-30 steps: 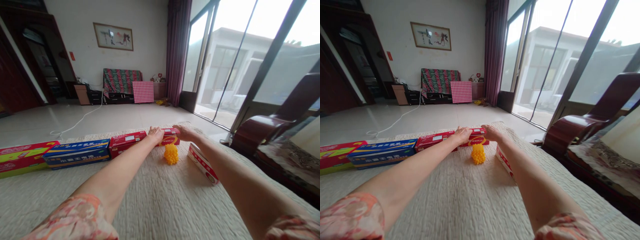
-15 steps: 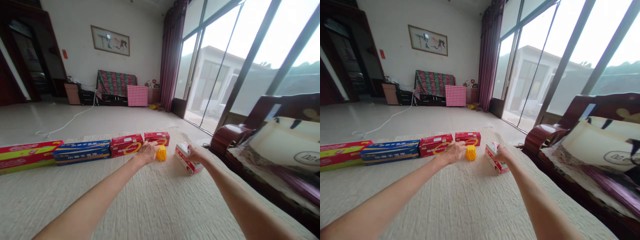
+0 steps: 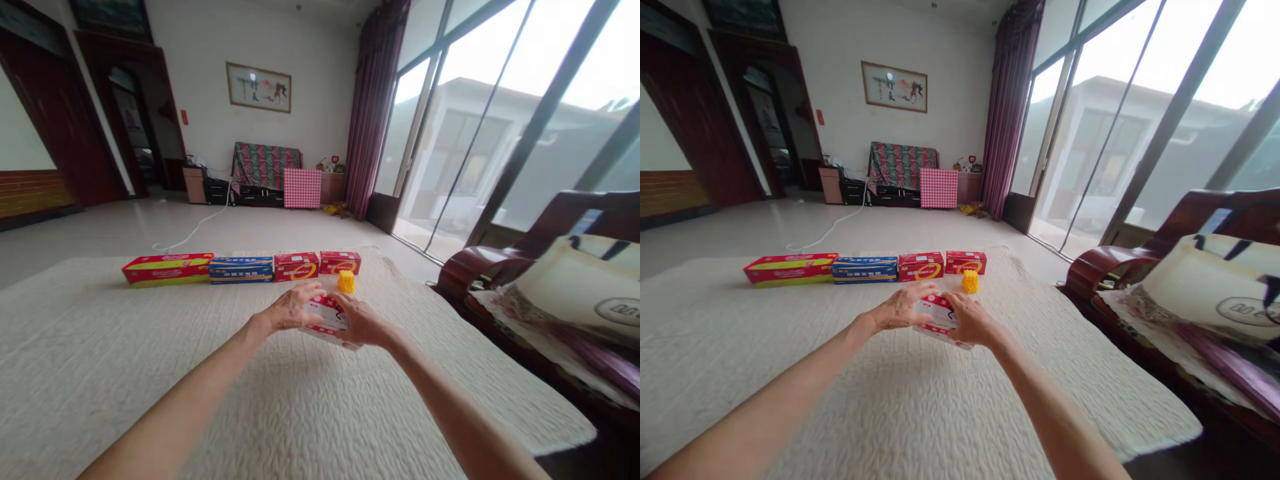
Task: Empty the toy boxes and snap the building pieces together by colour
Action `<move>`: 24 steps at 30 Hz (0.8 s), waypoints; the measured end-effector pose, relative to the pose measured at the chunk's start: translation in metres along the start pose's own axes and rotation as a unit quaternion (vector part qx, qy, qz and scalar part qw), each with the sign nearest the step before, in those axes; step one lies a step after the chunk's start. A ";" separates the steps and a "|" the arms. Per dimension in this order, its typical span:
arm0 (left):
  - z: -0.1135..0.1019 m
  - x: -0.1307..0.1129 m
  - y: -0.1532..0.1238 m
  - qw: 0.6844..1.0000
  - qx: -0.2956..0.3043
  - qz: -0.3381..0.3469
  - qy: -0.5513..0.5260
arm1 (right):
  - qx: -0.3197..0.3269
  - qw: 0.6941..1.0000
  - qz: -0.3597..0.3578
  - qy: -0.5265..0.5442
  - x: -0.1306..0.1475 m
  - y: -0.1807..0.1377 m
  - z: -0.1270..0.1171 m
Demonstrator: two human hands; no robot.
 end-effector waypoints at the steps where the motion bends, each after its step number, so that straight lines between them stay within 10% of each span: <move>1: -0.006 -0.001 -0.014 1.000 0.016 -0.006 0.008 | 0.001 1.000 -0.020 0.010 0.014 0.004 0.012; 9: -0.014 0.015 -0.102 0.991 0.060 -0.112 0.043 | 0.032 0.997 -0.040 0.051 0.062 0.008 0.062; 24: 0.005 0.034 -0.108 0.991 -0.034 -0.119 0.053 | -0.056 0.988 0.014 0.141 0.038 -0.025 0.050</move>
Point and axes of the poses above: each hand's wrist, its own y-axis towards the middle knuckle, its own z-axis out of the palm, x = y × z, the point moved 4 cm from there along y, towards the middle knuckle, and after that the axes turned 7 degrees about -x, right-handed, at the moved point
